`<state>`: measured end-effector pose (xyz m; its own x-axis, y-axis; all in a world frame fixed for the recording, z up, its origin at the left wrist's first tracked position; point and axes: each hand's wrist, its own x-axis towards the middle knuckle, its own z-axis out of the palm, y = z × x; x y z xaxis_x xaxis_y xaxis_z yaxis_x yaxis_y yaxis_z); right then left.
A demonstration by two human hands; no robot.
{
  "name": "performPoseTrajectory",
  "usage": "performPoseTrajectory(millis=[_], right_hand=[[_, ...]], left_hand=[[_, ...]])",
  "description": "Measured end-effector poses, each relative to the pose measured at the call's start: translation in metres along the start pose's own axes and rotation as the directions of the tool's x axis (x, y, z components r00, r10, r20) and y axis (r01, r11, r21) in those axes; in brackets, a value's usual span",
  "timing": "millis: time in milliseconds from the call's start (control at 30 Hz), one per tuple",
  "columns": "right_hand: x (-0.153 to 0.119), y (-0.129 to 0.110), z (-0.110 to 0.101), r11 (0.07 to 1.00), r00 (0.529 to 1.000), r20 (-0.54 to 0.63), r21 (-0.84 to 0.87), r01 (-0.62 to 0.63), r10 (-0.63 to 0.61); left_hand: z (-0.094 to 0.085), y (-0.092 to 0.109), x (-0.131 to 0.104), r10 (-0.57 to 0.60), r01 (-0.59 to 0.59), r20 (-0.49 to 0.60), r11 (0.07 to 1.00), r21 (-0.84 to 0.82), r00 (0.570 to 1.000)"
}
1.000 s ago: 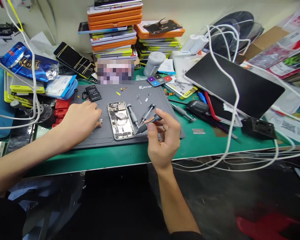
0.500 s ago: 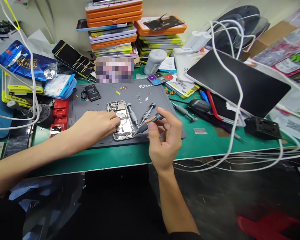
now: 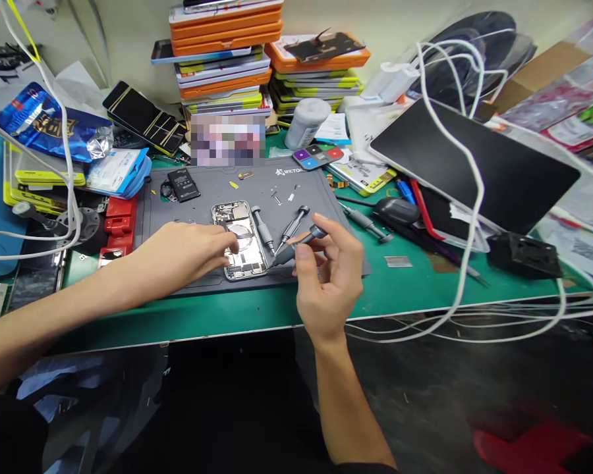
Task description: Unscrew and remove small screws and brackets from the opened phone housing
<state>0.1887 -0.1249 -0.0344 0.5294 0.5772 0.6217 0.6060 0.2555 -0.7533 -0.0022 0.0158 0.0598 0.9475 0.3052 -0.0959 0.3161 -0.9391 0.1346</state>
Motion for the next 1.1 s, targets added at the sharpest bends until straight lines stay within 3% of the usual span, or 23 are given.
performPoseTrajectory(millis=[400,700,967,1100], right_hand=[[0.0,0.002,-0.002,0.999,0.999,0.016,-0.007,-0.033,0.034],[0.0,0.001,-0.002,0.998,0.998,0.009,0.006,-0.062,0.062],[0.0,0.002,-0.002,0.997,0.997,0.007,0.018,-0.071,0.071],[0.0,0.0,-0.002,0.997,0.997,0.005,0.014,-0.076,0.076]], left_hand=[[0.01,-0.006,0.01,-0.072,0.071,-0.007,0.992,-0.1,0.997],[0.006,-0.001,0.007,0.098,-0.098,-0.002,0.992,0.083,0.995],[0.007,-0.012,0.01,0.106,-0.108,-0.04,0.993,-0.044,0.994],[0.007,-0.015,0.011,0.142,-0.142,0.007,0.99,-0.017,0.99]])
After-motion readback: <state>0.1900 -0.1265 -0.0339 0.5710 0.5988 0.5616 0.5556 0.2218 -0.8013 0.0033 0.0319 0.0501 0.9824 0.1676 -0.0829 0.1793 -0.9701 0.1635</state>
